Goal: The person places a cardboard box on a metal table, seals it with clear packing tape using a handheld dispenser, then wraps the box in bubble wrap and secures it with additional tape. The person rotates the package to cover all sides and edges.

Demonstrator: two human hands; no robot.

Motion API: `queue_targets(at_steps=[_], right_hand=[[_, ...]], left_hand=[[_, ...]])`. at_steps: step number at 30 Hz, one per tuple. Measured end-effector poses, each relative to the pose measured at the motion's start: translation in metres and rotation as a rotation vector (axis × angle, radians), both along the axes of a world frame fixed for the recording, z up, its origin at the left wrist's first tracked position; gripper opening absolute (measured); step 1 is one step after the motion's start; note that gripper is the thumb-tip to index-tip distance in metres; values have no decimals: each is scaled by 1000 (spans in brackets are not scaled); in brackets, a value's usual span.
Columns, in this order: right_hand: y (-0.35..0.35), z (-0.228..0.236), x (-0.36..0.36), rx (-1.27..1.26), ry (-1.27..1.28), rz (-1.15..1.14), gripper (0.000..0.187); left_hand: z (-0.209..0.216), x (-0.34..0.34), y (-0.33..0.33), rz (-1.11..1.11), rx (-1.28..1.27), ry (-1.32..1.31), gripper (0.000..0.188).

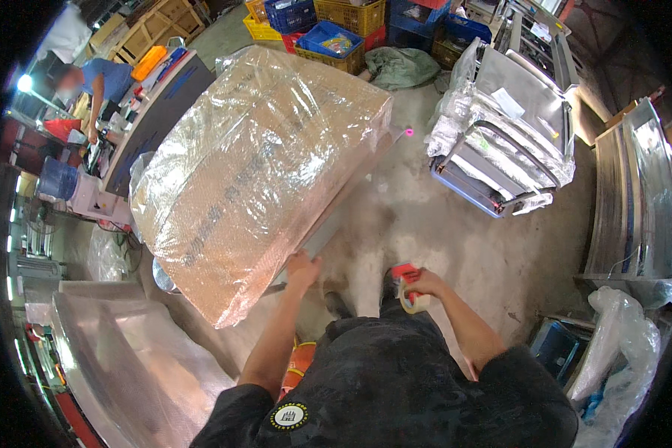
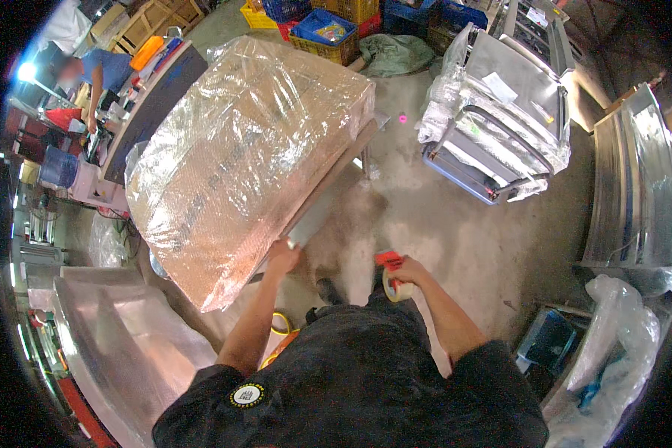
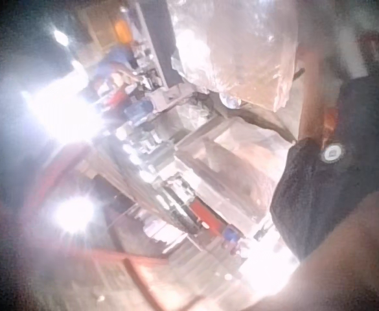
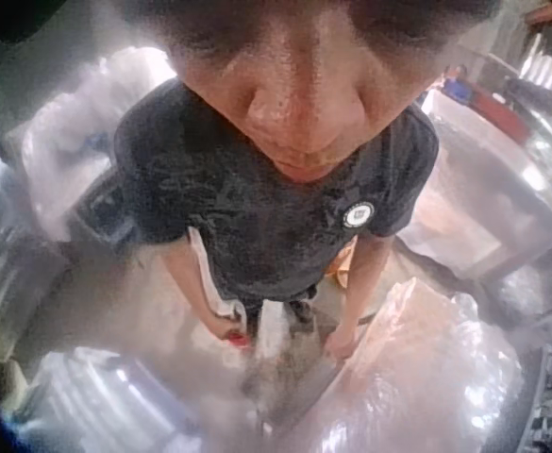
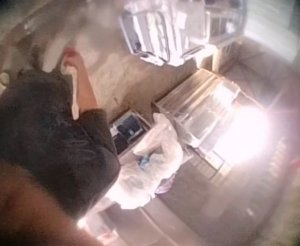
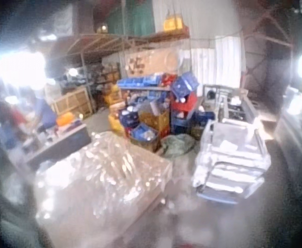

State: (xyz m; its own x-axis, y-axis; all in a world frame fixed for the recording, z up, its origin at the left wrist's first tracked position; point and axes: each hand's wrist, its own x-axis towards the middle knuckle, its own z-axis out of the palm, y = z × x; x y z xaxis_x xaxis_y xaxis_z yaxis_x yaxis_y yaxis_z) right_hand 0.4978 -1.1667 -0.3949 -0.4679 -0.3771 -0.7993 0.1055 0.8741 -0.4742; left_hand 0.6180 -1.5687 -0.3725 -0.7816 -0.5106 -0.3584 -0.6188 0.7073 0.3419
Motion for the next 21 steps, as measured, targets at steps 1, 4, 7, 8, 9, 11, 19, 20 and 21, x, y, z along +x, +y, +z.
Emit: queue_targets(at_steps=[1, 4, 7, 8, 9, 11, 19, 20, 21], right_hand=[[22, -1, 4, -51, 78, -171, 61], [60, 3, 1, -230, 216, -593, 73], [64, 15, -12, -335, 192, -674, 79], [64, 22, -17, -226, 249, -602, 77], [63, 30, -23, -133, 322, -531, 76], [62, 46, -32, -176, 242, -523, 78], [63, 93, -43, -339, 461, -503, 80], [61, 100, -46, -360, 488, -508, 80], [59, 107, -50, -393, 507, -510, 80]], left_hand=[[6, -7, 19, -31, 236, -2, 52], [33, -71, 74, -319, 451, 168, 50], [50, -180, 88, -414, 262, 211, 46], [51, -224, 82, -442, 222, 331, 46], [54, -271, 66, -450, 240, 351, 48], [52, -324, 43, -395, 373, 414, 50], [89, -281, 170, -438, -199, 491, 51], [98, -261, 191, -511, -306, 617, 53], [107, -241, 208, -486, -171, 571, 52]])
